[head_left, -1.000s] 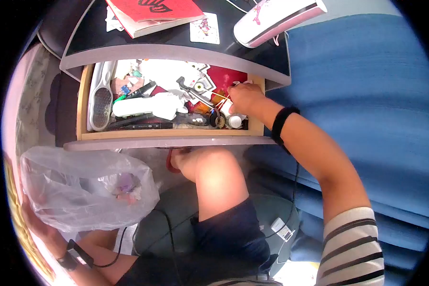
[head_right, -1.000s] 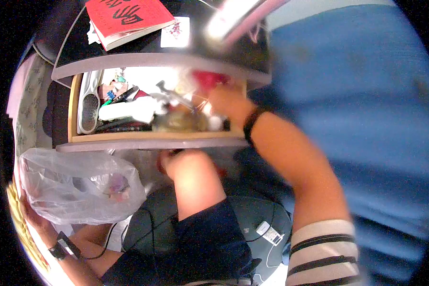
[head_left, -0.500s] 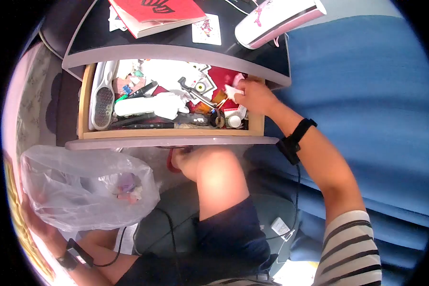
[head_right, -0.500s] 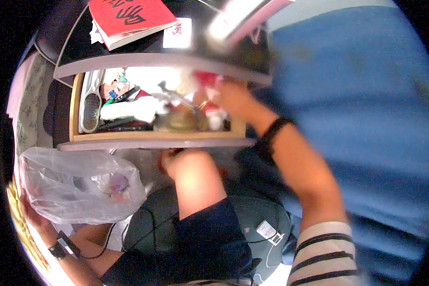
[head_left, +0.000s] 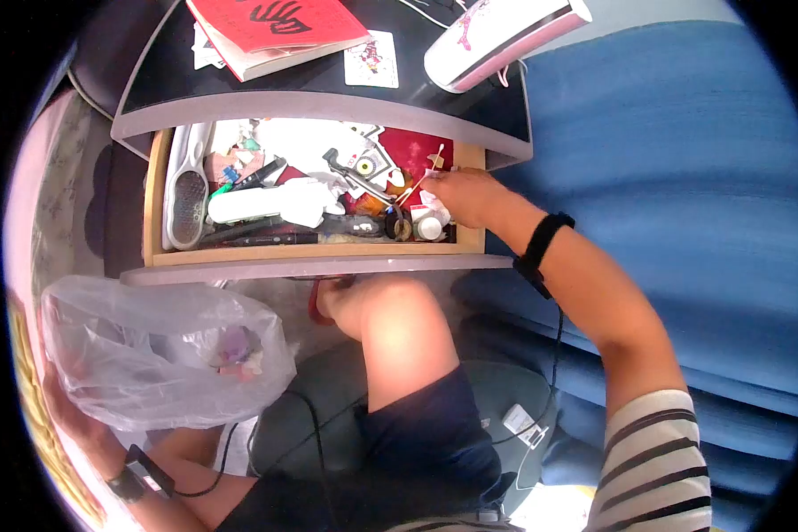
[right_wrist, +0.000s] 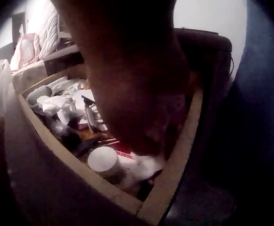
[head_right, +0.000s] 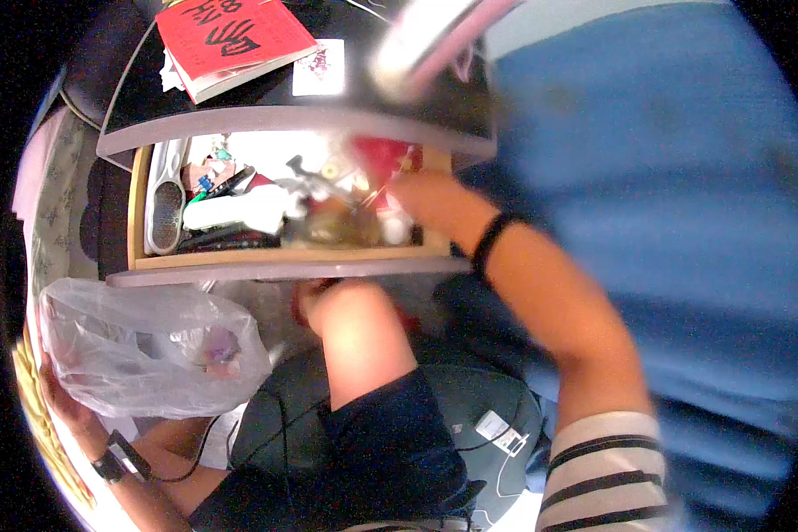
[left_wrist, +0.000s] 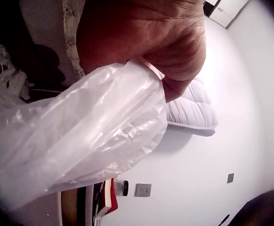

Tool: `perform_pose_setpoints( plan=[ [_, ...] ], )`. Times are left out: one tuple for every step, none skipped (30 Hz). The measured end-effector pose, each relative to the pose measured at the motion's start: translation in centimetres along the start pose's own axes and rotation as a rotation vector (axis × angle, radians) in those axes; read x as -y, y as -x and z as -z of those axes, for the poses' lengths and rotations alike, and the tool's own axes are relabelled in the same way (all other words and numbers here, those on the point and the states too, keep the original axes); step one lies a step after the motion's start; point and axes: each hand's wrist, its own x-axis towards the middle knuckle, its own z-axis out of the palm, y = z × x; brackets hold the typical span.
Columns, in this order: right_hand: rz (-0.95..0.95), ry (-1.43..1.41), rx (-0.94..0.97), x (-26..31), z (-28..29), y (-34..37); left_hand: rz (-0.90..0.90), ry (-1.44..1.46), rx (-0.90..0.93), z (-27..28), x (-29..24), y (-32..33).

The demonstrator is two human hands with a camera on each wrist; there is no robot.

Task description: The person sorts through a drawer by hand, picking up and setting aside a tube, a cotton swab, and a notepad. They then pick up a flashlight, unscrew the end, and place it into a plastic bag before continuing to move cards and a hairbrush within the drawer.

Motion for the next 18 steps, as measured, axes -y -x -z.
perform_pose_setpoints(
  plan=[
    [-0.002,0.001,-0.011,0.0,-0.3,-0.2,0.002,-0.003,-0.018,0.3,0.0,0.0],
    [-0.003,0.001,-0.022,-0.1,-0.6,-0.4,-0.012,-0.005,-0.067,1.0,0.0,-0.1],
    [-0.005,0.002,-0.034,0.0,-0.5,-0.5,-0.018,-0.005,-0.053,0.6,0.1,0.0],
    [-0.019,0.036,-0.009,0.0,-0.6,-0.8,-0.025,-0.005,-0.038,0.1,0.1,0.0],
    [-0.034,0.071,0.016,-0.2,-0.8,-1.1,-0.025,-0.001,0.038,-0.3,0.1,0.0],
    [-0.046,0.107,0.04,-0.3,-0.8,-1.5,-0.082,-0.073,0.052,-1.2,0.4,0.3],
    [-0.07,0.1,0.029,-0.1,-0.1,-1.4,-0.14,-0.143,0.062,-2.1,0.6,0.5],
    [-0.094,0.091,0.02,0.0,0.4,-1.0,-0.25,-0.291,0.01,-2.5,1.2,0.9],
    [-0.116,0.081,0.012,0.2,0.7,-0.9,-0.288,-0.328,-0.023,-1.9,1.4,0.9],
    [-0.147,-0.001,0.032,0.5,0.7,-1.3,-0.326,-0.365,-0.057,-1.3,1.7,0.9],
    [-0.107,-0.041,0.036,0.7,0.6,-1.4,-0.292,-0.292,-0.07,0.9,1.5,0.4],
    [-0.069,-0.083,0.04,1.1,1.1,-1.2,-0.256,-0.22,-0.079,1.6,1.3,0.0],
    [-0.034,-0.127,0.045,1.4,1.2,-0.9,-0.235,-0.194,-0.066,2.2,1.2,-0.2],
    [-0.06,-0.084,0.037,1.4,0.9,-1.1,-0.217,-0.165,-0.057,2.9,1.0,-0.3],
    [-0.086,-0.037,0.026,1.3,0.3,-1.6,-0.202,-0.134,-0.049,3.0,0.9,-0.3],
    [-0.112,0.01,0.014,1.1,-0.3,-1.9,-0.164,-0.082,-0.073,2.9,0.8,-0.3],
    [-0.101,0.016,-0.014,0.9,-0.9,-2.0,-0.127,-0.028,-0.097,2.8,0.7,-0.4],
    [-0.09,0.022,-0.043,1.2,-1.0,-1.9,-0.092,0.027,-0.122,2.2,0.5,-0.4]
  ],
)
